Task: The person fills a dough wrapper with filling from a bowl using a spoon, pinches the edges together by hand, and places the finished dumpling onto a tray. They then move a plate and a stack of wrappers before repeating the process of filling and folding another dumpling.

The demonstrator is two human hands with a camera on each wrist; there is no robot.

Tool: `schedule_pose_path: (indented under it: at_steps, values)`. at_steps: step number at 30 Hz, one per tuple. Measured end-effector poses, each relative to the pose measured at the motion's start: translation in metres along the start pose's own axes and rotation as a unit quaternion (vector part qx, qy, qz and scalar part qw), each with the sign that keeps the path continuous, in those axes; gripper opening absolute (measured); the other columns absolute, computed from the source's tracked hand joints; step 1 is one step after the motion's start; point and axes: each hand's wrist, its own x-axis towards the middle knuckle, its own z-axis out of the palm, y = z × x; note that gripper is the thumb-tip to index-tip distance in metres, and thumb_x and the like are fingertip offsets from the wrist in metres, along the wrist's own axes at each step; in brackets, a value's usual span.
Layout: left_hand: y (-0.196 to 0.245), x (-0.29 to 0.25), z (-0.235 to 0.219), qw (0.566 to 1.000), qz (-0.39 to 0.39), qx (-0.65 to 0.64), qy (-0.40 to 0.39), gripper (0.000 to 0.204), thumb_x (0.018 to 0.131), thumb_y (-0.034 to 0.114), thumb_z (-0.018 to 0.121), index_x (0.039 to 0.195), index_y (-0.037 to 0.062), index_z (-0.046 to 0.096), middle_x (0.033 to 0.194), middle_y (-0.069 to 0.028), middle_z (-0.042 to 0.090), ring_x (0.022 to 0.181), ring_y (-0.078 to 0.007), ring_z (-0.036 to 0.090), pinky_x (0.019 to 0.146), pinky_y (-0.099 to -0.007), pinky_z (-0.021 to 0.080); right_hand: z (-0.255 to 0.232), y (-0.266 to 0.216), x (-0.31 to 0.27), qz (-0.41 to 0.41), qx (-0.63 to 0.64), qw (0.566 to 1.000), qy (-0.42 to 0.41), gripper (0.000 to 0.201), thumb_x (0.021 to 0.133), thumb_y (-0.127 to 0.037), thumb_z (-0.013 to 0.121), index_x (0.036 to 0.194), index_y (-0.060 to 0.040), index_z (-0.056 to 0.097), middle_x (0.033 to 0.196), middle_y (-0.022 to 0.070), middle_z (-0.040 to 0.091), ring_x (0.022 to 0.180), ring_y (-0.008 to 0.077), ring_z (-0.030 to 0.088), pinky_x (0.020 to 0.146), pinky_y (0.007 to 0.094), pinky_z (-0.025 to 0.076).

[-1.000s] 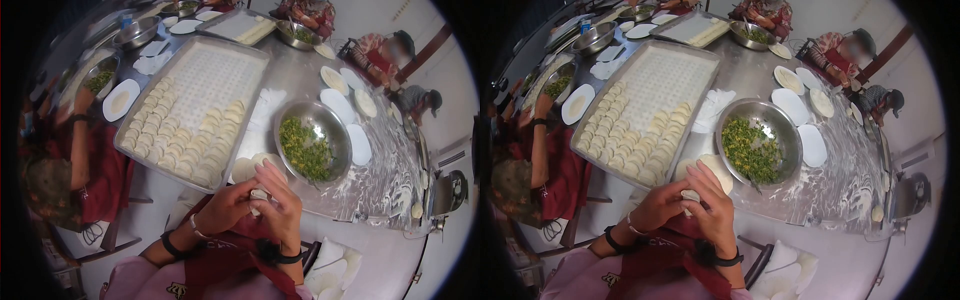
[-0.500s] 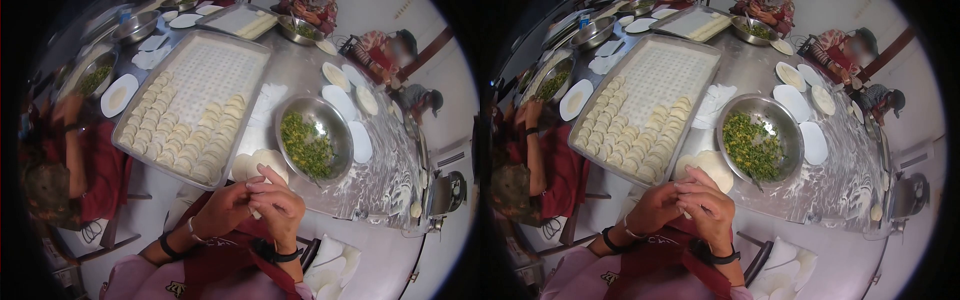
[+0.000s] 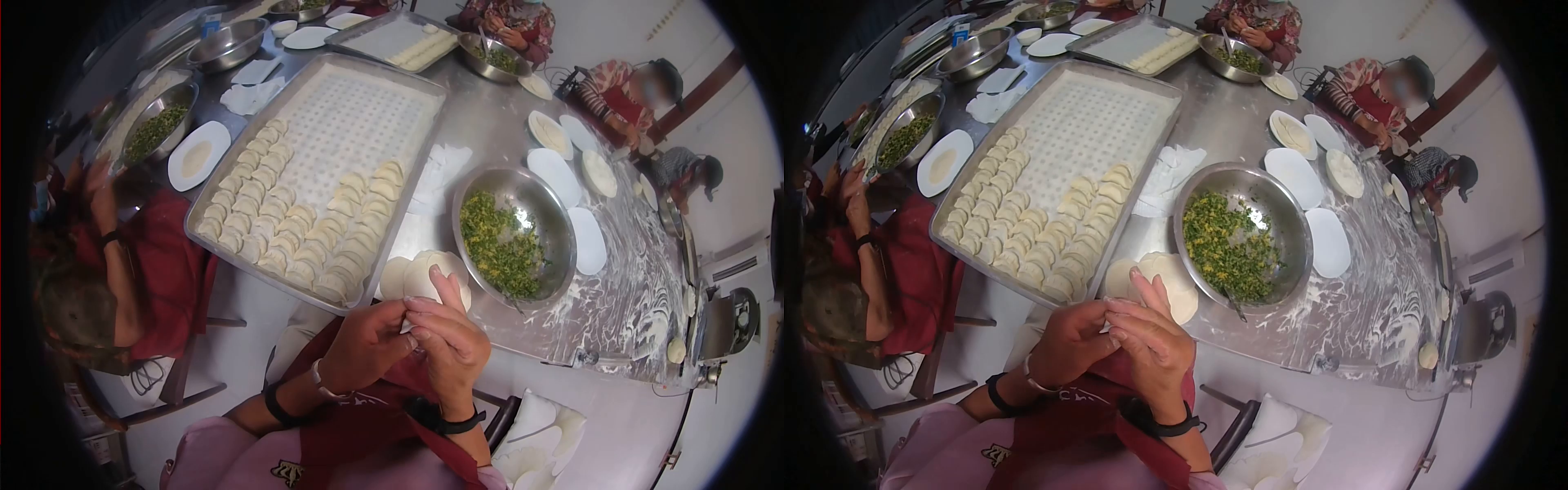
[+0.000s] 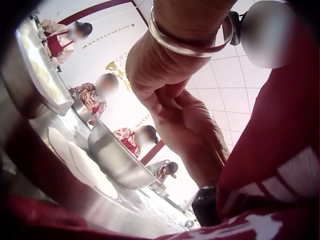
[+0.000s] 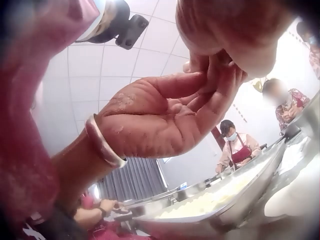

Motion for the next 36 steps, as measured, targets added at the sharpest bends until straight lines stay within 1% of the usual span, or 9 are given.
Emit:
schedule_pose_path:
  at_steps: [4, 7, 10, 13, 16, 22, 25, 31, 36]
  values:
    - [-0.003, 0.003, 0.006, 0.998, 0.032, -0.023, 0.044, 0.034, 0.093, -0.003, 0.056, 0.127, -0.0045, 0.052, 0.110, -0.0078, 0.063, 0.097, -0.0106, 0.062, 0.083, -0.0265, 0.053, 0.008, -0.026, 0.012, 0.080, 0.028, 0.996, 0.039, 0.029, 0.084, -0.018, 0.074, 0.108, -0.0013, 0.073, 0.122, 0.0165, 0.067, 0.139, 0.0396, 0.040, 0.112, 0.0463, 0.034]
    - [0.002, 0.003, 0.007, 0.996, 0.011, -0.083, 0.030, 0.040, 0.093, -0.003, 0.058, 0.132, -0.0046, 0.049, 0.117, -0.0091, 0.061, 0.105, -0.0113, 0.059, 0.089, -0.0276, 0.051, 0.015, -0.026, 0.012, 0.074, 0.010, 0.992, 0.097, 0.034, 0.088, -0.027, 0.070, 0.110, -0.0011, 0.072, 0.122, 0.0162, 0.067, 0.139, 0.0405, 0.041, 0.111, 0.0466, 0.035]
    - [0.010, 0.003, 0.013, 0.986, 0.011, -0.165, 0.006, 0.042, 0.090, -0.002, 0.064, 0.130, -0.0044, 0.052, 0.115, -0.0056, 0.062, 0.105, -0.0117, 0.059, 0.091, -0.0285, 0.049, 0.007, -0.011, 0.005, 0.033, -0.024, 0.998, 0.043, 0.045, 0.089, -0.035, 0.068, 0.118, -0.0011, 0.068, 0.128, 0.0162, 0.064, 0.139, 0.0412, 0.040, 0.110, 0.0465, 0.036]
    - [0.004, -0.002, 0.006, 0.985, -0.014, -0.173, -0.004, 0.041, 0.101, 0.010, 0.052, 0.138, -0.0041, 0.045, 0.126, -0.0093, 0.057, 0.117, -0.0146, 0.055, 0.101, -0.0333, 0.046, 0.000, -0.006, 0.008, 0.000, -0.088, 0.996, 0.003, 0.048, 0.090, -0.038, 0.065, 0.121, -0.0005, 0.067, 0.129, 0.0169, 0.063, 0.140, 0.0417, 0.039, 0.110, 0.0468, 0.036]
    - [0.005, 0.003, 0.003, 0.932, -0.074, -0.354, 0.006, 0.040, 0.105, 0.016, 0.045, 0.141, -0.0031, 0.044, 0.130, -0.0095, 0.055, 0.119, -0.0165, 0.056, 0.104, -0.0365, 0.045, 0.009, -0.019, 0.015, 0.044, -0.063, 0.996, 0.050, 0.042, 0.094, -0.032, 0.062, 0.121, -0.0008, 0.066, 0.130, 0.0168, 0.063, 0.140, 0.0419, 0.038, 0.111, 0.0467, 0.034]
    - [-0.009, 0.005, 0.005, 0.944, -0.057, -0.325, 0.002, 0.041, 0.104, 0.013, 0.046, 0.143, 0.0007, 0.044, 0.140, -0.0123, 0.051, 0.125, -0.0215, 0.054, 0.108, -0.0406, 0.043, 0.001, -0.002, 0.009, -0.001, -0.113, 0.994, -0.004, 0.052, 0.092, -0.039, 0.063, 0.130, -0.0031, 0.061, 0.137, 0.0168, 0.058, 0.141, 0.0419, 0.036, 0.112, 0.0437, 0.033]
    - [-0.003, 0.004, 0.008, 0.936, -0.058, -0.346, -0.010, 0.042, 0.104, 0.011, 0.044, 0.144, -0.0017, 0.041, 0.137, -0.0110, 0.053, 0.124, -0.0174, 0.053, 0.107, -0.0355, 0.043, 0.000, -0.010, 0.015, 0.013, -0.128, 0.992, 0.006, 0.051, 0.090, -0.039, 0.066, 0.126, -0.0028, 0.064, 0.135, 0.0173, 0.059, 0.141, 0.0413, 0.036, 0.108, 0.0434, 0.039]
    - [-0.005, 0.010, 0.005, 0.919, -0.021, -0.392, -0.040, 0.042, 0.104, 0.007, 0.043, 0.145, -0.0022, 0.040, 0.138, -0.0127, 0.052, 0.127, -0.0193, 0.051, 0.110, -0.0365, 0.040, 0.012, -0.016, 0.004, 0.075, 0.048, 0.983, 0.159, 0.032, 0.084, -0.009, 0.074, 0.114, -0.0005, 0.070, 0.126, 0.0174, 0.065, 0.136, 0.0394, 0.045, 0.094, 0.0395, 0.051]
    - [-0.005, 0.009, 0.008, 0.908, -0.018, -0.417, -0.032, 0.042, 0.103, 0.006, 0.043, 0.144, -0.0032, 0.040, 0.139, -0.0142, 0.051, 0.129, -0.0213, 0.049, 0.111, -0.0377, 0.039, 0.013, -0.014, 0.003, 0.056, 0.060, 0.981, 0.175, 0.024, 0.079, 0.001, 0.075, 0.103, 0.0001, 0.072, 0.112, 0.0153, 0.070, 0.128, 0.0380, 0.054, 0.103, 0.0431, 0.046]
